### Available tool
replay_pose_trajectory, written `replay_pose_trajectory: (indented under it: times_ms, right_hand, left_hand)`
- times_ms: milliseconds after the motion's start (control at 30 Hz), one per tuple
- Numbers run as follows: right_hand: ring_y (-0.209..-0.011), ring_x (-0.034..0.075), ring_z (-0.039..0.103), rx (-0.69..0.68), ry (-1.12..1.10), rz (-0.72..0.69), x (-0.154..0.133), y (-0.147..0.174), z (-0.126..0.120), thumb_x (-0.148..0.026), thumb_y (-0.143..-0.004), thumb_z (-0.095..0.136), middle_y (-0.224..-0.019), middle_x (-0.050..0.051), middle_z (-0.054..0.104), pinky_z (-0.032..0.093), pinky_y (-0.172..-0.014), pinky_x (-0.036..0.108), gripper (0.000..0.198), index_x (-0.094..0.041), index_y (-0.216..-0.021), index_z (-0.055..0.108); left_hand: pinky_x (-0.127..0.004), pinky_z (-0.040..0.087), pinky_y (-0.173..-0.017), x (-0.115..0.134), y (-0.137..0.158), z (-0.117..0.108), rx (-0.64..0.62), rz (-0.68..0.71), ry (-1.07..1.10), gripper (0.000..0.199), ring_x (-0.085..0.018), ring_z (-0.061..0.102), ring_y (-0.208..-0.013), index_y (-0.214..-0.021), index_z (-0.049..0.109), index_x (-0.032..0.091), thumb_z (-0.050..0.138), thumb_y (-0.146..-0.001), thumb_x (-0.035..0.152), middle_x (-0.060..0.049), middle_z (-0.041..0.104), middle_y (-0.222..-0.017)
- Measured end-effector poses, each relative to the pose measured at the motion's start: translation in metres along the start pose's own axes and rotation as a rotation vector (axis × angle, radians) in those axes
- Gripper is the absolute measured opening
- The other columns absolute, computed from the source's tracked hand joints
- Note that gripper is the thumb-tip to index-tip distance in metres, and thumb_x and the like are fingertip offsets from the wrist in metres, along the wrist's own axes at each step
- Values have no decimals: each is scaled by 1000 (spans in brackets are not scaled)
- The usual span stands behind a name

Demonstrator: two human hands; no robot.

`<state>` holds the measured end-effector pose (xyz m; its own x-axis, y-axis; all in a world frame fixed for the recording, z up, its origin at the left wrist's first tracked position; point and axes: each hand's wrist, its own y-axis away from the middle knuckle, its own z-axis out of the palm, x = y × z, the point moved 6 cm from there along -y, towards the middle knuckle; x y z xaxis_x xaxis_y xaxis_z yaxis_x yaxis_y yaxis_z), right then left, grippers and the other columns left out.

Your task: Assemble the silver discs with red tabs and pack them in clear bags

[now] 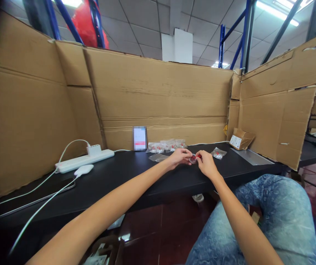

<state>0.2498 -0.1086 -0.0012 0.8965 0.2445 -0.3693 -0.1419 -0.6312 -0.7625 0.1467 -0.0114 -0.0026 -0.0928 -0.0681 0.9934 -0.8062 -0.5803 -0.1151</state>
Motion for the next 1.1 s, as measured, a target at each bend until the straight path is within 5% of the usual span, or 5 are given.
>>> replay_pose_trajectory:
  times_ms: [500,1100]
  right_hand:
    - [-75,17,56,-89,120,-18,-8,3,5,-11,-85,49,-83,5,61,40,-72,28,10,-19,-83,55]
    - [-72,17,56,-75,113,-40,-13,3,3,-11,-85,49,-81,4,61,40,-68,27,11,-19,-85,57]
  left_hand:
    - [-35,58,-76,-5,-1,1,-62,-53,84,7,-19,70,-64,-81,64,7,68,-76,10,-10,71,-69]
    - [-36,55,-85,-3,2,4,-122,33,124,30,-14,69,-70,-84,59,10,81,-63,9,-3,68,-70]
